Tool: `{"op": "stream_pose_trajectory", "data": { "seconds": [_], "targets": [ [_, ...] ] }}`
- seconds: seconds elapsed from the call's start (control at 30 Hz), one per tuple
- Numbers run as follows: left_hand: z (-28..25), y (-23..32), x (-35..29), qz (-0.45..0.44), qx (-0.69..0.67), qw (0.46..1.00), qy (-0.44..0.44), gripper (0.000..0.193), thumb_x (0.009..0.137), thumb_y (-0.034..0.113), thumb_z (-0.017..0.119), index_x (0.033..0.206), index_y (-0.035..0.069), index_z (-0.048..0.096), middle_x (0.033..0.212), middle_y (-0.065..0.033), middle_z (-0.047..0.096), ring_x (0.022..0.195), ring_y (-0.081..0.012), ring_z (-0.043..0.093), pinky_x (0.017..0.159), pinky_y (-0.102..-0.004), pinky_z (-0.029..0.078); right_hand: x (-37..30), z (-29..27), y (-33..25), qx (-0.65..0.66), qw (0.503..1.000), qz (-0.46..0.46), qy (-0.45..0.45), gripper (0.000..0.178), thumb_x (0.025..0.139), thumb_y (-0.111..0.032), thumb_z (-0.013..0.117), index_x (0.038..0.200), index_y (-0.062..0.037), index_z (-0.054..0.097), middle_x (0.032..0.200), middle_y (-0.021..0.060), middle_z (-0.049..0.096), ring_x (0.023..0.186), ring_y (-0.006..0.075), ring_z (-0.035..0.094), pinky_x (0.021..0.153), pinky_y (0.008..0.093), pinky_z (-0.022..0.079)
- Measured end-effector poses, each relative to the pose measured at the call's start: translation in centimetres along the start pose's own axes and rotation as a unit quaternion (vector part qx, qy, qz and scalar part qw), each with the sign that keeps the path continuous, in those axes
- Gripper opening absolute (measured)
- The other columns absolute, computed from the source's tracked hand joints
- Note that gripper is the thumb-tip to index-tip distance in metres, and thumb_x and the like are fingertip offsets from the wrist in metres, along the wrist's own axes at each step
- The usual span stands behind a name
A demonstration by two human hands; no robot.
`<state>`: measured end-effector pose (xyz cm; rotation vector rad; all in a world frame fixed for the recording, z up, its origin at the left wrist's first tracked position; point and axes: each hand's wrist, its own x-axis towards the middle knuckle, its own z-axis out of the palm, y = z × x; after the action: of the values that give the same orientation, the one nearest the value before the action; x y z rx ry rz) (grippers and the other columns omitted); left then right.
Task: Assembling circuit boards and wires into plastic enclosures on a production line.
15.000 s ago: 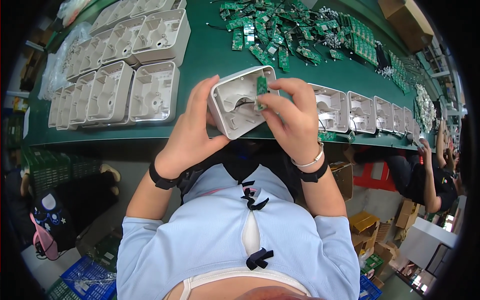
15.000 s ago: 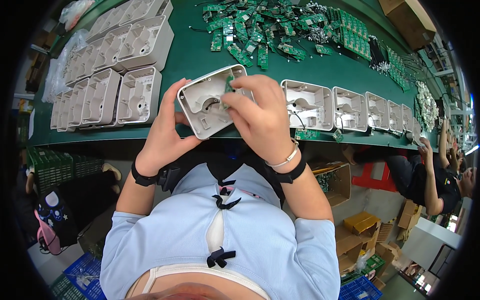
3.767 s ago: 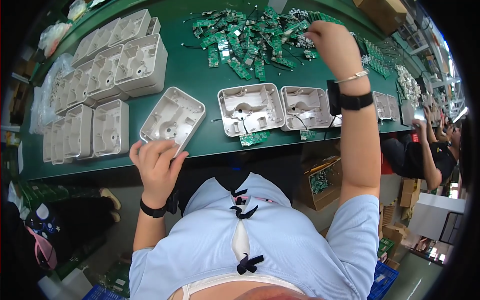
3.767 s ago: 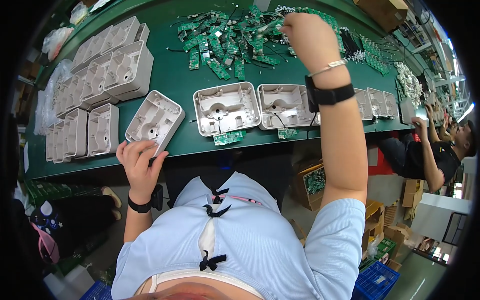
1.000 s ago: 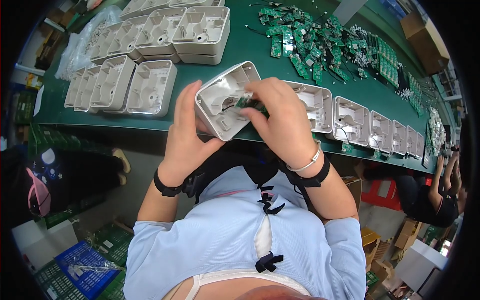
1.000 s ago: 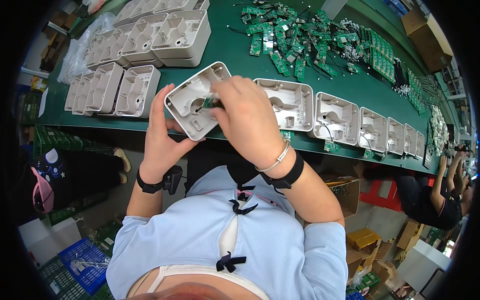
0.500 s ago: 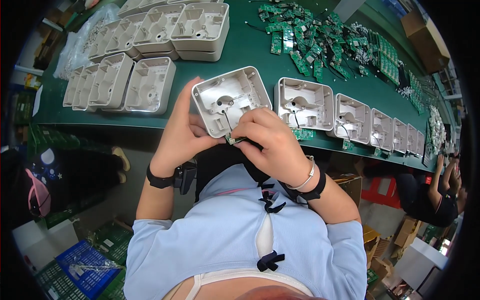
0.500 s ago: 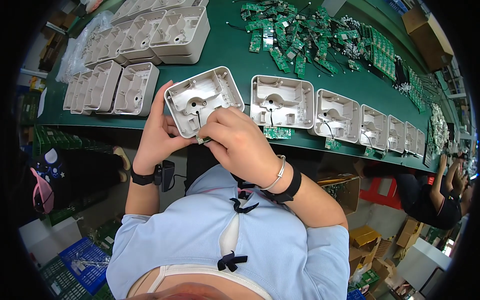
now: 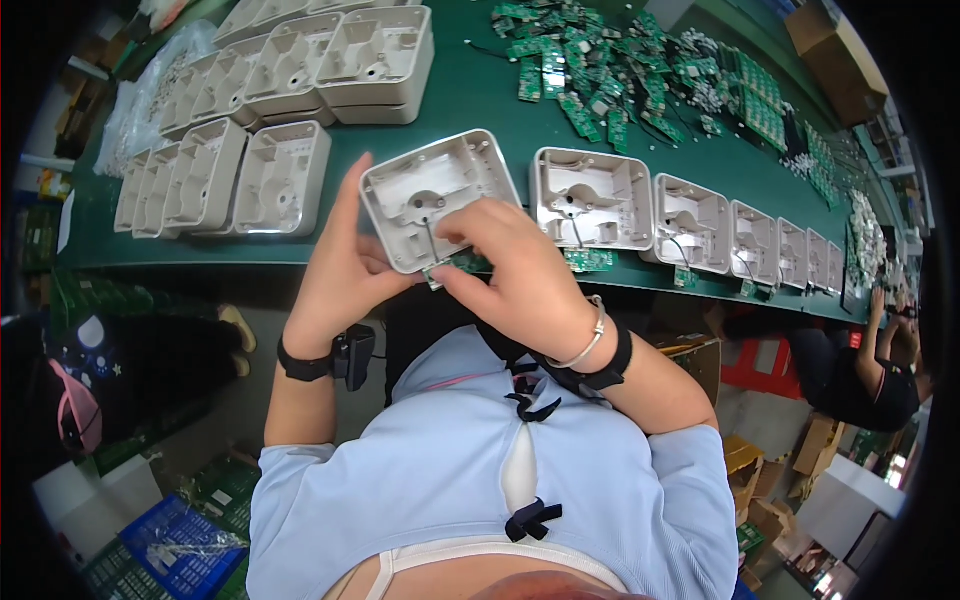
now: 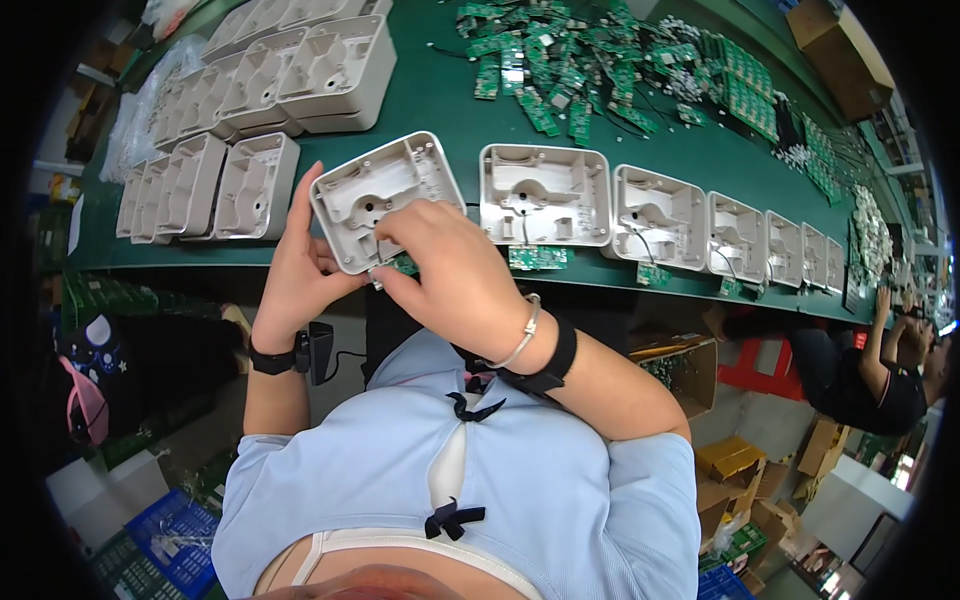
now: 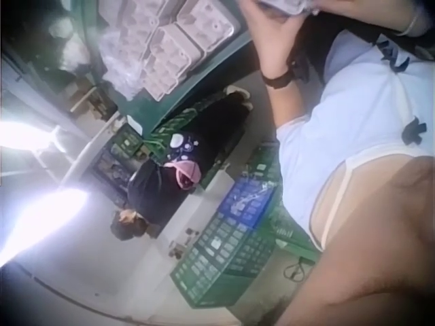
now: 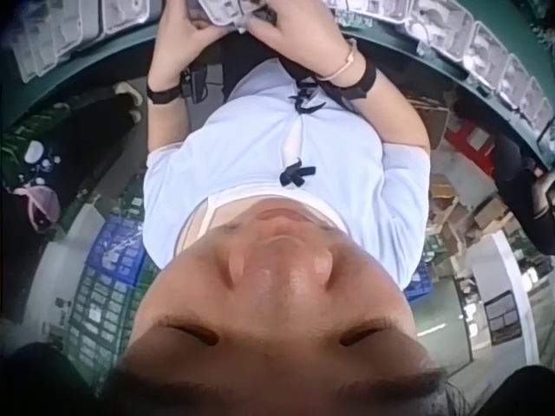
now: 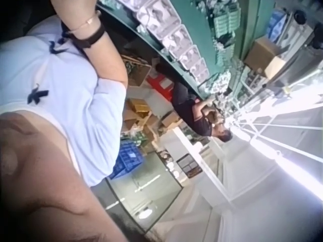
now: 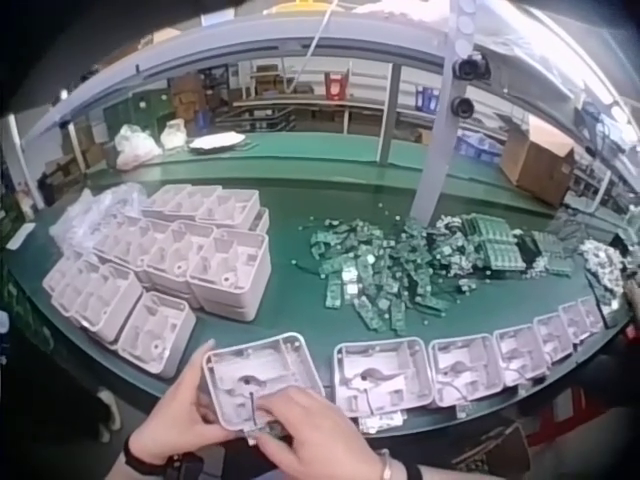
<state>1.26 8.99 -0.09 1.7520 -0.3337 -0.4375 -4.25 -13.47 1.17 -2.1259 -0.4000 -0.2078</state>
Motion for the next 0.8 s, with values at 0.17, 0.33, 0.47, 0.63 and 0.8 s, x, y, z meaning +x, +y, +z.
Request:
{"op": "stream_pose_trajectory", "data": {
  "seconds": [0.17,0.33,0.47,0.63,0.8],
  "targets": [
    [-0.3,-0.5,-0.3,0.014,-0.026,1.0,-0.001,0.122,0.078,-0.009,0.086,0.173,0.012,0.012,0.154,-0.0205,0.054,0.108,-0.022,0.076,0.083,-0.0315,0.064,0.3,0.9,0.0,-0.057,0.997,-0.058,-0.003,0.013,0.086,-0.009,0.078,0.096,-0.0041,0.072,0.098,0.0125,0.067,0.095,0.0353,0.066,0.083,0.0449,0.055],
    [-0.1,-0.4,0.1,0.006,-0.048,0.999,-0.006,0.11,0.081,-0.012,0.08,0.169,0.01,0.017,0.152,-0.0213,0.054,0.111,-0.0221,0.075,0.085,-0.0315,0.064,0.1,1.5,-0.2,-0.124,0.988,-0.08,-0.038,0.009,0.086,-0.009,0.074,0.089,-0.0024,0.069,0.094,0.0126,0.065,0.092,0.0353,0.065,0.08,0.0469,0.055],
    [-1.3,-1.8,0.3,0.004,0.001,1.0,-0.011,0.09,0.083,-0.013,0.076,0.159,0.004,0.031,0.141,-0.0183,0.06,0.106,-0.0193,0.075,0.083,-0.0301,0.063,0.4,2.1,-0.2,-0.117,0.989,-0.087,-0.01,0.009,0.084,-0.008,0.073,0.085,-0.0014,0.068,0.092,0.0127,0.064,0.091,0.0349,0.065,0.078,0.0466,0.055],
    [-0.4,-0.1,0.3,-0.045,0.12,0.992,-0.007,0.061,0.085,-0.011,0.072,0.141,-0.002,0.048,0.126,-0.012,0.064,0.092,-0.0135,0.074,0.075,-0.0269,0.06,0.4,1.7,0.6,-0.144,0.986,-0.088,-0.005,0.007,0.084,-0.007,0.073,0.085,-0.0018,0.068,0.092,0.013,0.064,0.092,0.0345,0.066,0.079,0.0455,0.055],
    [0.8,0.3,0.5,-0.031,0.174,0.984,0.008,0.055,0.085,-0.01,0.073,0.137,-0.002,0.054,0.121,-0.0102,0.067,0.082,-0.0114,0.071,0.07,-0.0256,0.057,-1.0,-0.5,1.0,-0.142,0.984,-0.107,0.031,0.014,0.085,-0.008,0.074,0.096,-0.001,0.069,0.099,0.0129,0.067,0.095,0.0346,0.066,0.082,0.0448,0.054]
  ]
}}
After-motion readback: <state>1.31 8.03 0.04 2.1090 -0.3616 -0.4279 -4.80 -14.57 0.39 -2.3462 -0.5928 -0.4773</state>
